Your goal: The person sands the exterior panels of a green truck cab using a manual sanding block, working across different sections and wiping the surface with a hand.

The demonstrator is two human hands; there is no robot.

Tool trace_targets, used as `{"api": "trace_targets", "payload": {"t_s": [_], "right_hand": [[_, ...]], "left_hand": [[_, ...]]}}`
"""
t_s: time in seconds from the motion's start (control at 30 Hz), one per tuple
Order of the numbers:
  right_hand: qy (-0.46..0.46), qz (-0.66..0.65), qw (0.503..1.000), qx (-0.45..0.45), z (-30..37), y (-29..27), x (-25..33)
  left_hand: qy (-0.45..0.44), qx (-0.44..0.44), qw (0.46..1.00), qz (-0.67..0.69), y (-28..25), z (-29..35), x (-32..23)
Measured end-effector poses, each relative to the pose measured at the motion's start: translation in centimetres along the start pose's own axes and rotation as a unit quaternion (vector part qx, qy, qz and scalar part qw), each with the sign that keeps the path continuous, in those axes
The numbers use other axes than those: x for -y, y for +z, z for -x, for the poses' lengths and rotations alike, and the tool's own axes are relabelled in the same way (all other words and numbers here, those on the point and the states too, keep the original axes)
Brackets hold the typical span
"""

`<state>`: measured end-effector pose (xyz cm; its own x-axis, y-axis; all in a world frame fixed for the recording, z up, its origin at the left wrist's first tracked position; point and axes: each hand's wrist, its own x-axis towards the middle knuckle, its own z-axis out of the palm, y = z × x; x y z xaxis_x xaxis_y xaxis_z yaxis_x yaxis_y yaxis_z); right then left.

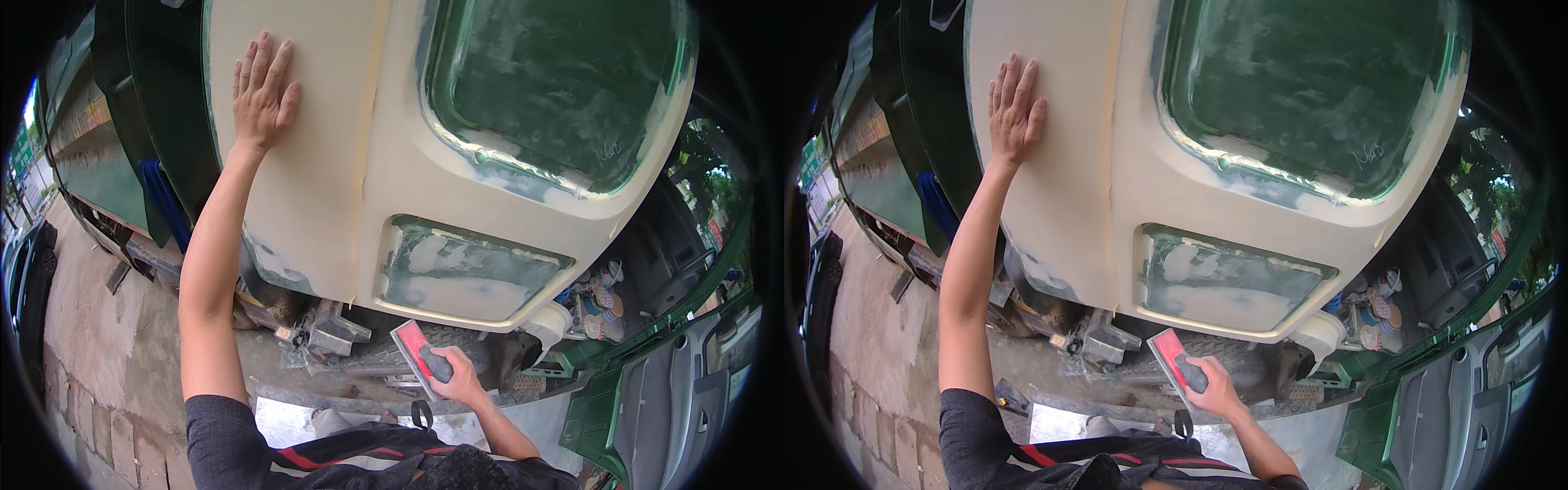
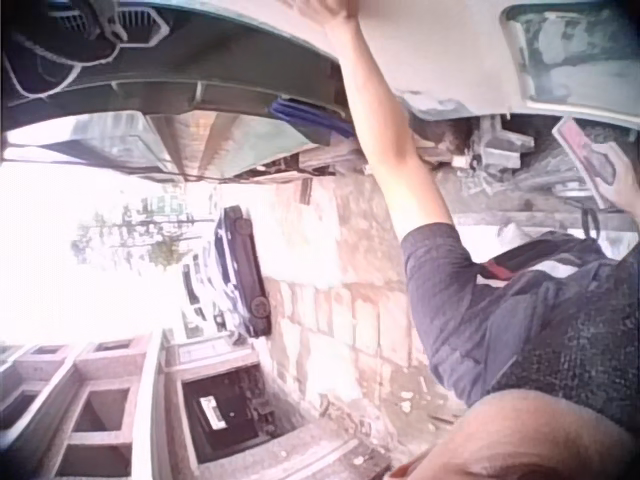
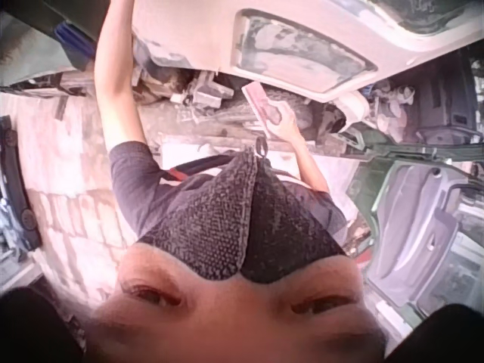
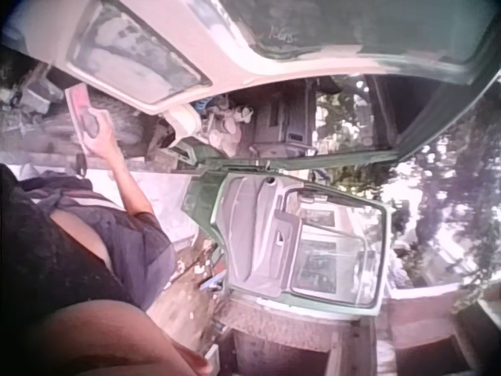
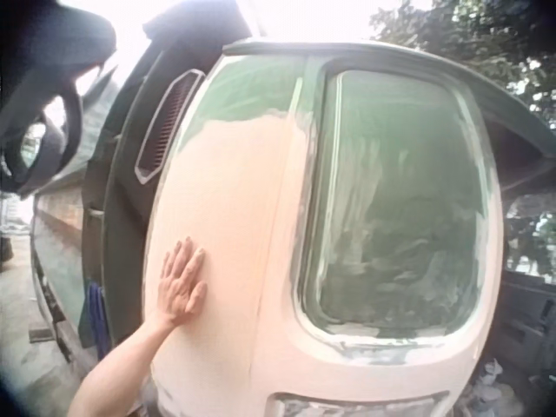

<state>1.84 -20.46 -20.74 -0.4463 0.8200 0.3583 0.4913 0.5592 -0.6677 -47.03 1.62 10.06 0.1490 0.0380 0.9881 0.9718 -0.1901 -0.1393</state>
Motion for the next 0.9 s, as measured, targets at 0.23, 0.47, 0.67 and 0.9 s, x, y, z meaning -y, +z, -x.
{"api": "trace_targets", "payload": {"t_s": [0.23, 0.47, 0.67, 0.9], "right_hand": [[-0.169, 0.211, 0.916, -0.296, -14.9, -1.7, 12.8], [-0.153, 0.281, 0.809, -0.493, -26.6, 0.0, 18.1], [-0.091, 0.286, 0.794, -0.529, -29.6, 3.4, 17.8], [-0.065, 0.291, 0.773, -0.56, -31.9, 4.7, 19.7]], "left_hand": [[0.013, 0.0, 1.0, 0.028, -0.4, 0.7, 0.4], [0.007, 0.026, 0.999, 0.042, -1.2, 1.9, 0.9], [-0.021, 0.008, 0.997, 0.071, -1.3, 4.0, 2.0], [-0.027, 0.007, 0.996, 0.08, -1.3, 4.2, 2.0]]}}
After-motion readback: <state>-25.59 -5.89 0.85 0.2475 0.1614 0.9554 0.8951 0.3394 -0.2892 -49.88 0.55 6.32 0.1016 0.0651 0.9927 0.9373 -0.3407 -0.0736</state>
